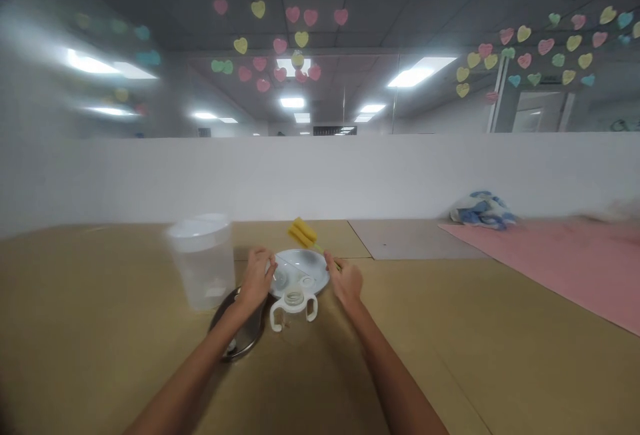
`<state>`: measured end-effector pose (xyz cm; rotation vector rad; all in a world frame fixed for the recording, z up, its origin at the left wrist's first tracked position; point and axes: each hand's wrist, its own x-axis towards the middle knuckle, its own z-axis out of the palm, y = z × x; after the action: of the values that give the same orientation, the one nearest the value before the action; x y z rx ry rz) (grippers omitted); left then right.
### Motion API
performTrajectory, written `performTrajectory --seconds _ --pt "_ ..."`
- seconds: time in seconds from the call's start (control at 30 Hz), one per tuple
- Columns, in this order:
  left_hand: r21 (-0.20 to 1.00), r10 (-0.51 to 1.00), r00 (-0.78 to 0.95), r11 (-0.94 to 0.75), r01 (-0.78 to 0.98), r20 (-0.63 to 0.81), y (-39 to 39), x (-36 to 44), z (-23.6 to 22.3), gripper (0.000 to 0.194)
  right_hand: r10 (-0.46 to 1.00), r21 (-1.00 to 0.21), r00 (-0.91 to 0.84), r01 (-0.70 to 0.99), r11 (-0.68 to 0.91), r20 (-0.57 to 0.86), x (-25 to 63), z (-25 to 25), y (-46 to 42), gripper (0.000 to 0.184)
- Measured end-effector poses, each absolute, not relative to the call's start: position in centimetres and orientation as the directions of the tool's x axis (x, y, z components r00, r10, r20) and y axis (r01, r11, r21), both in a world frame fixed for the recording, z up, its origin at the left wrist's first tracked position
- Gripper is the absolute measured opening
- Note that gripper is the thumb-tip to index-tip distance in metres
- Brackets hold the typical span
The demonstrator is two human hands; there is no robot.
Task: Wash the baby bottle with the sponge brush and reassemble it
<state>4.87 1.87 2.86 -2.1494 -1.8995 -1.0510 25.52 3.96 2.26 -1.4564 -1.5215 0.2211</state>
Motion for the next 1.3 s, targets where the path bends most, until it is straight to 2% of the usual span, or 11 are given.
performTrajectory --seconds 0.13,0.23,0.33,0.4,0.53,0.63,0.8,0.97,1.03,1.17,1.3 --pt "0.401 0.827 -0.050 -0.218 0.890 0.560 1.2 3.8 2.6 0.028 0.804 -0.657 0.200 0.698 0.285 0.561 25.2 2.4 3.7 0.062" --pt "0.363 0.913 -0.003 -0.158 0.918 0.407 2.2 4.2 3.0 0.041 0.793 -0.657 0.230 0.707 0.262 0.564 25.3 2.2 3.8 0.060" --pt "0.359 0.950 0.064 -0.177 0.916 0.305 3.4 5.1 3.3 0.044 0.796 -0.658 0.239 0.712 0.246 0.557 25.3 2.2 3.8 0.060" --pt "0.385 0.960 0.071 -0.176 0.906 0.272 4.1 5.7 3.4 0.038 0.801 -0.644 0.218 0.723 0.251 0.557 25.3 2.2 3.7 0.060" --pt "0.500 0.970 0.043 -0.160 0.851 0.237 4.5 6.0 3.2 0.008 0.806 -0.604 0.173 0.752 0.262 0.566 25.2 2.3 3.5 0.061" --pt "0.625 0.955 -0.022 -0.176 0.761 0.297 4.3 5.5 3.3 0.009 0.803 -0.604 0.165 0.747 0.278 0.573 25.3 2.3 3.5 0.061" --pt "0.838 0.931 -0.155 -0.213 0.503 0.330 3.9 4.0 3.4 0.022 0.758 -0.552 0.098 0.745 0.374 0.645 25.3 2.0 3.6 0.060" --pt "0.939 0.917 -0.217 -0.305 0.160 0.334 2.7 3.1 3.5 0.042 0.664 -0.409 -0.058 0.747 0.524 0.745 24.9 1.6 3.5 0.058" --pt "0.937 0.922 -0.217 -0.342 -0.074 0.320 2.0 3.0 3.4 0.045 0.625 -0.343 -0.128 0.743 0.575 0.770 24.7 1.4 3.4 0.056" --pt "0.852 0.959 -0.165 -0.282 -0.441 0.232 1.1 3.0 2.8 0.053 0.555 -0.216 -0.209 0.768 0.603 0.805 24.6 0.9 3.5 0.052" --pt "0.739 0.940 -0.135 -0.330 -0.587 0.313 0.7 3.0 2.0 0.048 0.519 -0.152 -0.181 0.832 0.534 0.835 24.7 0.4 3.8 0.054"
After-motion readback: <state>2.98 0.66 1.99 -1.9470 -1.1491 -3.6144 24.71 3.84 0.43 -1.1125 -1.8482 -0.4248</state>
